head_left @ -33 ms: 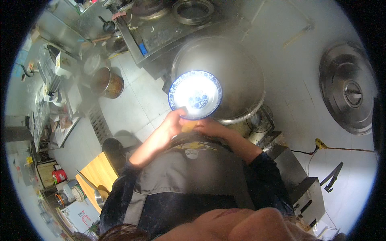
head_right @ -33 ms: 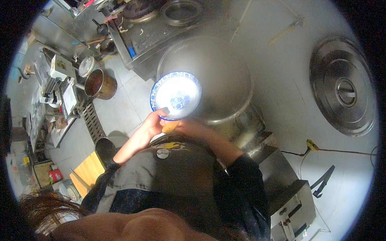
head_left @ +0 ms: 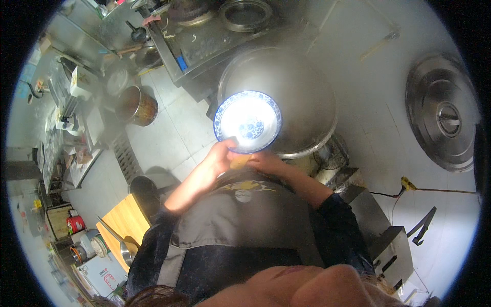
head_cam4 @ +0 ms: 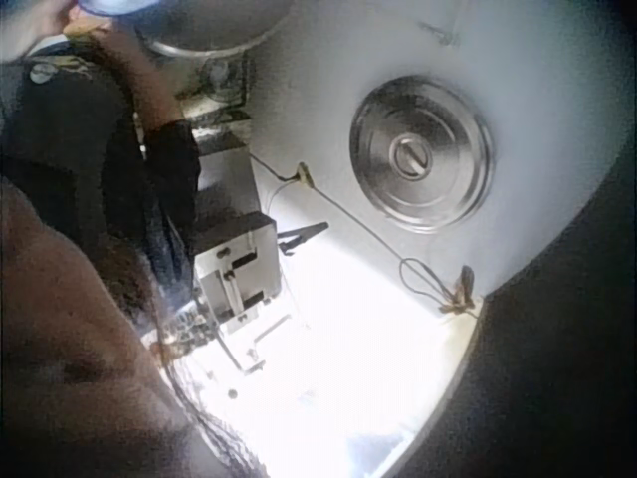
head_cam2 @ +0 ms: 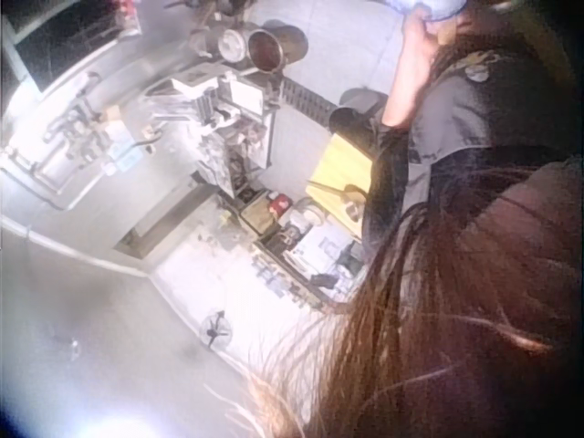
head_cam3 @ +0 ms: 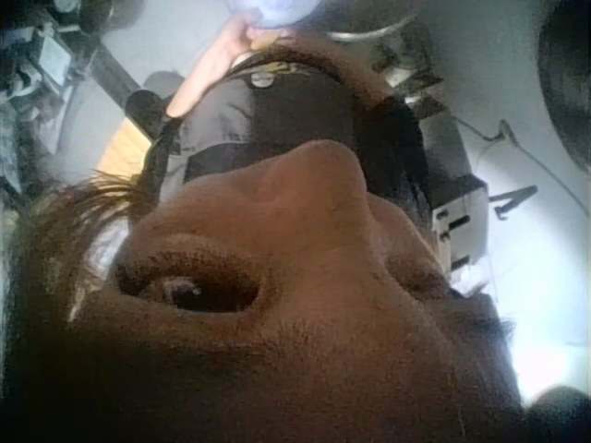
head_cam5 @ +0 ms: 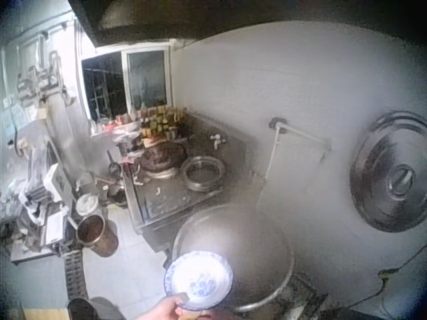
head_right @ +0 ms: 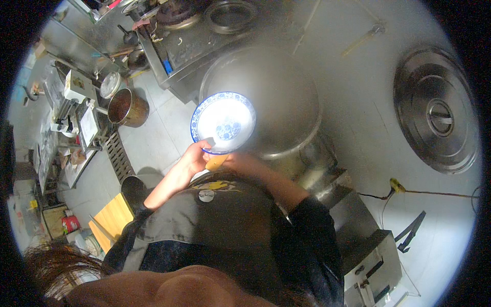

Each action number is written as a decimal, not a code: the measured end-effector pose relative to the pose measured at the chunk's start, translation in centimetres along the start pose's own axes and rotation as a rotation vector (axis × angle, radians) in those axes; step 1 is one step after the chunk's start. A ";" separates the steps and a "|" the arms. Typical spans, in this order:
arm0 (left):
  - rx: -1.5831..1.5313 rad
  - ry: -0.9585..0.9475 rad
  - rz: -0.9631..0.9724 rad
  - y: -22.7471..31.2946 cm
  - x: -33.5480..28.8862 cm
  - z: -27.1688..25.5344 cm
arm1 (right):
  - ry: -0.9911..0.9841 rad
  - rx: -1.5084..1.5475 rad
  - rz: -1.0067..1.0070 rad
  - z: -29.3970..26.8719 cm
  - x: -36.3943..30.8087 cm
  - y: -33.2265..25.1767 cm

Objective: The person scoops noodles and vegetables from a large steaming pot into a bowl using a strainer and wooden spatula. They then add various seasonings and sauces from multiple containers to the bowl.

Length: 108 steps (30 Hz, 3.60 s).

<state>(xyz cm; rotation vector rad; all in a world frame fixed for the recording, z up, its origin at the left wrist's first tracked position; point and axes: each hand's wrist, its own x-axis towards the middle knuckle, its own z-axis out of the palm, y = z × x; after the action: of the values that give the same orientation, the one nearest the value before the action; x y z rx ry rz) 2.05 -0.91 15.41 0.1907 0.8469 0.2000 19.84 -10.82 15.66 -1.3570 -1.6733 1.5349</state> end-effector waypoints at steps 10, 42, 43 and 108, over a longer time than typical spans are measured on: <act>0.043 0.098 0.124 -0.9 0.9 -1.3 | 0.545 -0.970 0.519 -27.7 -6.9 -2.4; -0.045 0.474 0.284 -3.1 -0.3 3.1 | 1.334 -0.594 -0.394 -58.7 -8.4 -4.1; -0.058 0.471 0.280 -3.1 -0.2 3.0 | 1.318 -0.623 -0.344 -59.5 -8.4 -3.8; -0.331 0.219 0.214 -2.7 2.0 0.1 | 0.354 0.730 0.382 -20.8 -16.4 4.6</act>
<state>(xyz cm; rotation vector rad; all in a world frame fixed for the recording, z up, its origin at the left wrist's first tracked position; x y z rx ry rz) 3.71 -3.02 13.32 -0.0530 0.9972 0.5652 45.59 -16.66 20.69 -1.4455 -0.5573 1.7310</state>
